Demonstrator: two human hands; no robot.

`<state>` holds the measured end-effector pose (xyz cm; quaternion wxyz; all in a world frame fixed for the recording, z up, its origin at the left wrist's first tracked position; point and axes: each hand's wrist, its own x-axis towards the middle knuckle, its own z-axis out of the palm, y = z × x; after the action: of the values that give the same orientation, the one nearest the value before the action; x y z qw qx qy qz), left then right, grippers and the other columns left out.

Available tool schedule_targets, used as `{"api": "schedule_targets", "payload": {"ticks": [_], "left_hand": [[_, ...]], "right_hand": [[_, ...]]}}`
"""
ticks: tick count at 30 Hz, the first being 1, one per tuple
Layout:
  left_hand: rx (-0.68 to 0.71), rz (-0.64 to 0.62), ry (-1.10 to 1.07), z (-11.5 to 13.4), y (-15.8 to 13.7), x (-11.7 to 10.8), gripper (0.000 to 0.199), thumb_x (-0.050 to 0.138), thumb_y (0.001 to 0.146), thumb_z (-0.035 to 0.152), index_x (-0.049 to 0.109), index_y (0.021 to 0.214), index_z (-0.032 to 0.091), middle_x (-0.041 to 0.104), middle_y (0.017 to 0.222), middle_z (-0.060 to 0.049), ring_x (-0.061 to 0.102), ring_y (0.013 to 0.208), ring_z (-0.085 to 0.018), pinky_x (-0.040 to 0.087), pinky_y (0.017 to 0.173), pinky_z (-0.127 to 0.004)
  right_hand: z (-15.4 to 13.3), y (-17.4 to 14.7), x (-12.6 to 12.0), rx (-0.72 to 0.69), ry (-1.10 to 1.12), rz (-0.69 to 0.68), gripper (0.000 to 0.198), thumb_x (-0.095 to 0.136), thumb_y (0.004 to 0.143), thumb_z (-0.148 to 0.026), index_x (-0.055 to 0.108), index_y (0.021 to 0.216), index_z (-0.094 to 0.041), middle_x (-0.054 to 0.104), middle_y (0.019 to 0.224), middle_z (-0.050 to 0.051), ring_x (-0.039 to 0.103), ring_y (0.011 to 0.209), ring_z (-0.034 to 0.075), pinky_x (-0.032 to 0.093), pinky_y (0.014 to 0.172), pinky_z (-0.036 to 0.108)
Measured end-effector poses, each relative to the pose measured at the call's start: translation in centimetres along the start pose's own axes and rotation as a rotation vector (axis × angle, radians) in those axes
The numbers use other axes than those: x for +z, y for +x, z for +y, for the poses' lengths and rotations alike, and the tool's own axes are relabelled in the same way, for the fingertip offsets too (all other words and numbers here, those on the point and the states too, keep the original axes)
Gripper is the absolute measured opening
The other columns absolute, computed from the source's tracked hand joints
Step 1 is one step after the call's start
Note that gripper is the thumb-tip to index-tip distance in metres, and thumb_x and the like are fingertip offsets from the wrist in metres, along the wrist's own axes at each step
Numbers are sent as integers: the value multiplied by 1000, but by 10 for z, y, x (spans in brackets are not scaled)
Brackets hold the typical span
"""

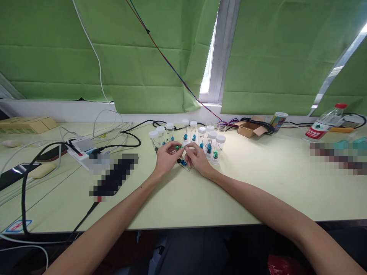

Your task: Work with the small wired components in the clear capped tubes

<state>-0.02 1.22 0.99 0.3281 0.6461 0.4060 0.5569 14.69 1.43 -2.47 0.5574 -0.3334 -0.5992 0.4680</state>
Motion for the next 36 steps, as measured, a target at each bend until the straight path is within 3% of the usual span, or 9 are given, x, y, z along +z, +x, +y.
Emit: {"api": "schedule_targets", "payload": {"ticks": [14,28,36], "left_hand": [[-14,-89,-1,-4,2,0,34,76,72,44,70,90,16,69,82,-6,64,63,-14,55,61,-28],[27,-147,42,-6,1,2,29,71,78,43,71,90,17,71,82,-7,67,76,-19,56,67,-30],[14,-140,41,-7,1,2,30,71,77,44,72,90,17,72,85,-7,65,68,-16,56,66,-30]], "right_hand": [[1,0,0,15,-48,23,42,52,89,-63,48,82,-22,47,46,-10,43,37,8,34,39,20],[4,1,-1,-3,-98,16,50,43,94,-65,50,70,-22,44,43,-7,39,35,9,33,41,24],[5,1,-1,-6,-114,30,51,41,94,-66,51,73,-21,46,44,-6,41,36,10,34,41,23]]}}
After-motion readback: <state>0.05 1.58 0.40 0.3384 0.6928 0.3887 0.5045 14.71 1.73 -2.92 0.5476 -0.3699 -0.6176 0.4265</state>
